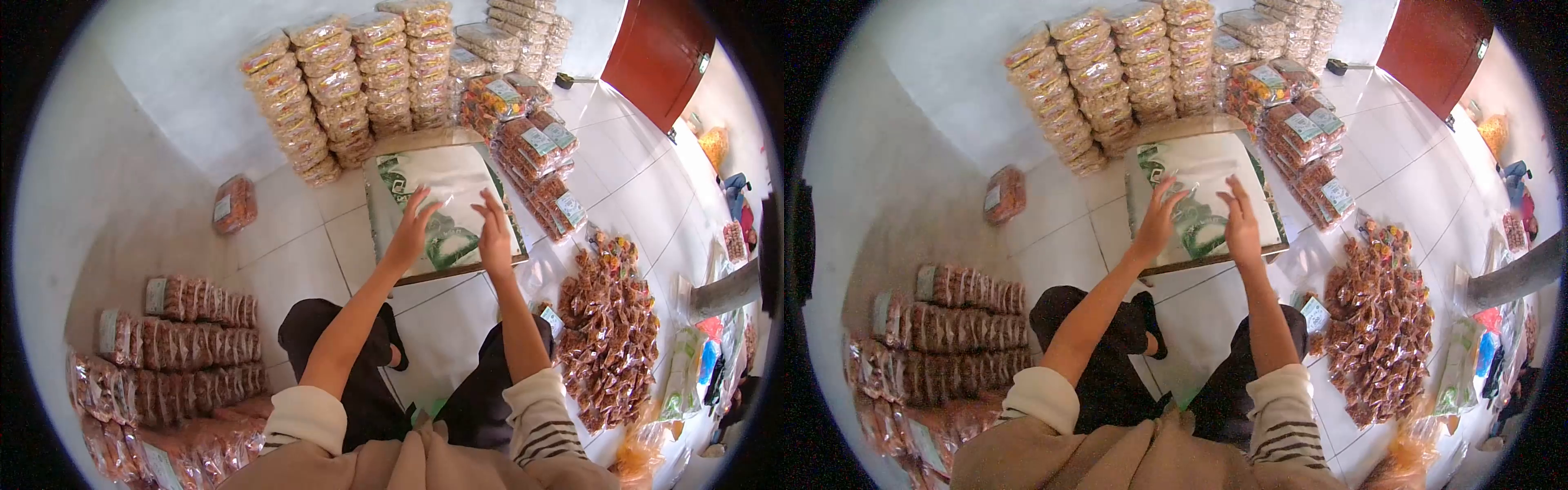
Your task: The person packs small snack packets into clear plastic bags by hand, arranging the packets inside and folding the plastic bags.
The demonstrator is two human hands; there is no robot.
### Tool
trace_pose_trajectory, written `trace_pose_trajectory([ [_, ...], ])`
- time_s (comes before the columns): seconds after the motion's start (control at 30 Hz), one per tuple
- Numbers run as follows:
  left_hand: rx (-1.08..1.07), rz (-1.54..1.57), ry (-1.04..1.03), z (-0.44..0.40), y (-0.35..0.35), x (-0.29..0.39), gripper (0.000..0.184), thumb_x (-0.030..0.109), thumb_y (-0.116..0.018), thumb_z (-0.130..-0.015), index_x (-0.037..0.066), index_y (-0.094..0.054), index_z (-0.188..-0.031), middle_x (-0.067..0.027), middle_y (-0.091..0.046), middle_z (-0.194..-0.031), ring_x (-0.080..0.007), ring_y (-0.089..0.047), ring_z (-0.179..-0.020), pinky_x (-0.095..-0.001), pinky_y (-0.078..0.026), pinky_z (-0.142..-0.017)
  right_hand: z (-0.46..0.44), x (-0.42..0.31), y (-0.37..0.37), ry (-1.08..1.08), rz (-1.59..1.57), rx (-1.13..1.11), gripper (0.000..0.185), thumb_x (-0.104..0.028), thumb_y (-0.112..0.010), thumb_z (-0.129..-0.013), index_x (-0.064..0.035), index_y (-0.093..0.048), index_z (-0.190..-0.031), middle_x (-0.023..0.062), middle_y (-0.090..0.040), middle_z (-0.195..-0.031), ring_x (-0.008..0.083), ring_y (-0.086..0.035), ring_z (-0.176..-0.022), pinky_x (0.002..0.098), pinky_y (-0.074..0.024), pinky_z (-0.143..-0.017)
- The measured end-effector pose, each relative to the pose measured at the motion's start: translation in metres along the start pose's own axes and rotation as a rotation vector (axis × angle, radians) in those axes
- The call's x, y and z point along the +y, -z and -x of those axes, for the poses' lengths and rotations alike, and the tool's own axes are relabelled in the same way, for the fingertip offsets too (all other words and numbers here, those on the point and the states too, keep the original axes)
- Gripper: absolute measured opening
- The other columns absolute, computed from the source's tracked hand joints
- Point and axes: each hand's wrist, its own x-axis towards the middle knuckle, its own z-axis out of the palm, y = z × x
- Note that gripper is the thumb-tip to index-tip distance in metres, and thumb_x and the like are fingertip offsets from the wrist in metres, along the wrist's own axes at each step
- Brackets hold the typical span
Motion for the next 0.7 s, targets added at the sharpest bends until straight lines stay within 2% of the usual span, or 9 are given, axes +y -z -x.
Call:
trace_pose_trajectory([
  [0.13,-0.015,-0.058,0.062,0.061,-0.023,-0.040,0.047,-0.013,-0.042,-0.073,0.006,-0.042,-0.116,-0.0146,-0.031,-0.126,-0.0323,-0.027,-0.124,-0.0427,-0.028,-0.100,0.023,0.024,-0.039,0.020,0.170,-0.182,0.036,0.011,-0.045,-0.069,-0.0024,-0.050,-0.103,0.0218,-0.039,-0.122,0.0356,-0.044,-0.109,0.0382,-0.0443,-0.084],
  [0.2,-0.330,-0.232,0.164,0.092,-0.043,-0.060,0.045,-0.007,-0.044,-0.077,0.008,-0.040,-0.119,-0.0152,-0.028,-0.130,-0.0326,-0.025,-0.125,-0.0442,-0.026,-0.101,0.048,0.048,-0.058,-0.184,0.291,-0.411,0.035,0.005,-0.050,-0.069,-0.0039,-0.050,-0.103,0.0230,-0.037,-0.123,0.0366,-0.044,-0.108,0.0391,-0.0435,-0.084],
  [0.33,-0.421,-0.267,0.223,0.109,-0.060,-0.072,0.044,0.002,-0.050,-0.078,0.009,-0.039,-0.120,-0.0160,-0.022,-0.134,-0.0352,-0.021,-0.125,-0.0518,-0.021,-0.101,0.075,0.085,-0.071,-0.319,0.382,-0.669,0.041,-0.005,-0.054,-0.075,-0.0075,-0.046,-0.115,0.0214,-0.031,-0.127,0.0391,-0.040,-0.110,0.0426,-0.0397,-0.088],
  [0.43,-0.479,-0.406,0.330,0.082,-0.073,-0.071,0.054,0.018,-0.060,-0.075,0.010,-0.036,-0.123,-0.0156,-0.016,-0.137,-0.0392,-0.012,-0.127,-0.0622,-0.012,-0.097,0.078,0.081,-0.071,-0.355,0.400,-0.740,0.073,-0.028,-0.070,-0.067,-0.0162,-0.034,-0.129,0.0205,-0.019,-0.134,0.0411,-0.029,-0.117,0.0480,-0.0326,-0.093],
  [0.47,-0.613,-0.429,0.491,0.065,-0.070,-0.061,0.062,0.029,-0.062,-0.074,0.013,-0.033,-0.126,-0.0152,-0.013,-0.138,-0.0405,-0.007,-0.127,-0.0653,-0.011,-0.095,0.075,0.081,-0.065,-0.381,0.415,-0.731,0.073,-0.028,-0.070,-0.067,-0.0162,-0.034,-0.129,0.0205,-0.019,-0.134,0.0411,-0.029,-0.117,0.0480,-0.0326,-0.093],
  [0.5,-0.749,-0.453,0.650,0.049,-0.070,-0.047,0.070,0.040,-0.063,-0.073,0.017,-0.029,-0.129,-0.0148,-0.010,-0.139,-0.0417,-0.002,-0.128,-0.0685,-0.010,-0.092,0.067,0.077,-0.054,-0.353,0.394,-0.708,0.070,-0.028,-0.069,-0.068,-0.0159,-0.035,-0.127,0.0201,-0.020,-0.134,0.0408,-0.031,-0.115,0.0478,-0.0337,-0.092],
  [0.57,-0.738,-0.502,0.603,0.030,-0.087,-0.025,0.076,0.044,-0.066,-0.068,0.018,-0.029,-0.129,-0.0156,-0.010,-0.139,-0.0428,0.000,-0.127,-0.0695,-0.009,-0.091,0.049,0.075,-0.019,-0.398,0.323,-0.726,0.062,-0.029,-0.067,-0.071,-0.0151,-0.038,-0.125,0.0191,-0.025,-0.132,0.0401,-0.040,-0.109,0.0454,-0.0376,-0.089],
  [0.6,-0.707,-0.564,0.576,0.022,-0.099,-0.013,0.083,0.048,-0.069,-0.063,0.018,-0.028,-0.129,-0.0163,-0.010,-0.138,-0.0439,0.001,-0.127,-0.0706,-0.008,-0.090,0.047,0.084,0.000,-0.430,0.287,-0.708,0.054,-0.029,-0.064,-0.074,-0.0147,-0.042,-0.121,0.0200,-0.039,-0.123,0.0366,-0.047,-0.103,0.0414,-0.0401,-0.087],
  [0.7,-0.502,-0.288,0.261,0.003,-0.156,0.030,0.087,0.049,-0.069,-0.061,0.017,-0.026,-0.130,-0.0189,-0.011,-0.136,-0.0436,-0.003,-0.126,-0.0699,-0.008,-0.090,0.043,0.086,0.088,-0.596,0.125,-0.633,0.044,-0.029,-0.059,-0.080,-0.0137,-0.046,-0.118,0.0177,-0.054,-0.105,0.0299,-0.055,-0.093,0.0371,-0.0447,-0.079],
])
